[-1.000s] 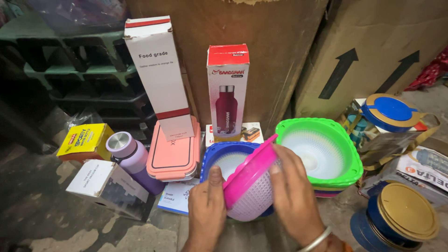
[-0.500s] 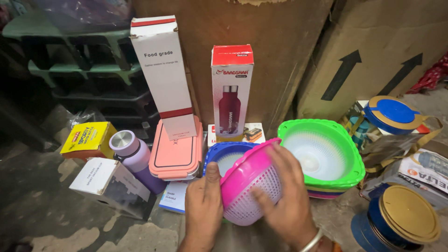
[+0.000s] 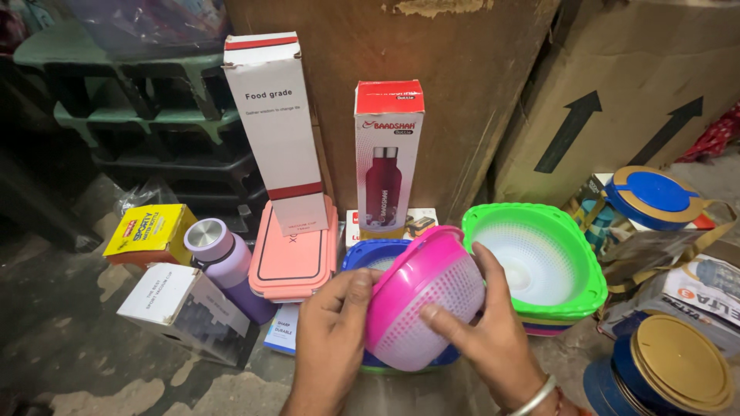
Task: The person picks up a pink plastic colander, rotates it to show the interior and exterior, then places it down. They repeat the same handling with a green colander, turning it over and displaying its features. The person then picks up a second green colander and performs similar rotations and displays.
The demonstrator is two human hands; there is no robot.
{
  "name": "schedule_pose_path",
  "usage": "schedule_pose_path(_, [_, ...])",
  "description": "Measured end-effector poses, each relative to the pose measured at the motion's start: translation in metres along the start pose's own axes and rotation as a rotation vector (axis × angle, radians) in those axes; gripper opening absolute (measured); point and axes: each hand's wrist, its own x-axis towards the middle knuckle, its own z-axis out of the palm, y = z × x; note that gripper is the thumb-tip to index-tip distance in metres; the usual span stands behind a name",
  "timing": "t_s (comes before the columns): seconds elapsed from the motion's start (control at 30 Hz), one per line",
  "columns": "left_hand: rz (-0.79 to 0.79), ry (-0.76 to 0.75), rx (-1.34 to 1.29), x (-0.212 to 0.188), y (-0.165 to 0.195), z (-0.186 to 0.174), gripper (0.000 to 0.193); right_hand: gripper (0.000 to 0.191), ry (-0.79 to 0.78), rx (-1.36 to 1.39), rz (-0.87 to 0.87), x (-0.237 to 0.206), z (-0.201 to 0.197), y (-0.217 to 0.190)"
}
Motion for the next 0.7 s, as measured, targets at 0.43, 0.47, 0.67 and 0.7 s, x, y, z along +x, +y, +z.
schedule_pose_path(0.43, [-0.024, 0.073, 0.058, -0.001, -0.030, 0.002, 0.080, 0.058, 0.049, 0.021, -0.066, 0.000, -0.005, -0.005])
schedule_pose_path(0.47, [-0.021, 0.063, 0.033, -0.001, -0.031, 0.006, 0.080, 0.058, 0.062, -0.217, -0.305, -0.002, -0.003, -0.008])
schedule_pose_path(0.67, [-0.153, 0.095, -0.042, 0.001, -0.021, 0.007, 0.076, 0.063, -0.055, -0.890, -1.015, -0.025, 0.017, -0.027])
schedule_pose_path(0.7, [-0.187, 0.115, -0.081, 0.001, -0.019, 0.006, 0.073, 0.060, -0.077, -0.917, -1.065, -0.028, 0.020, -0.028])
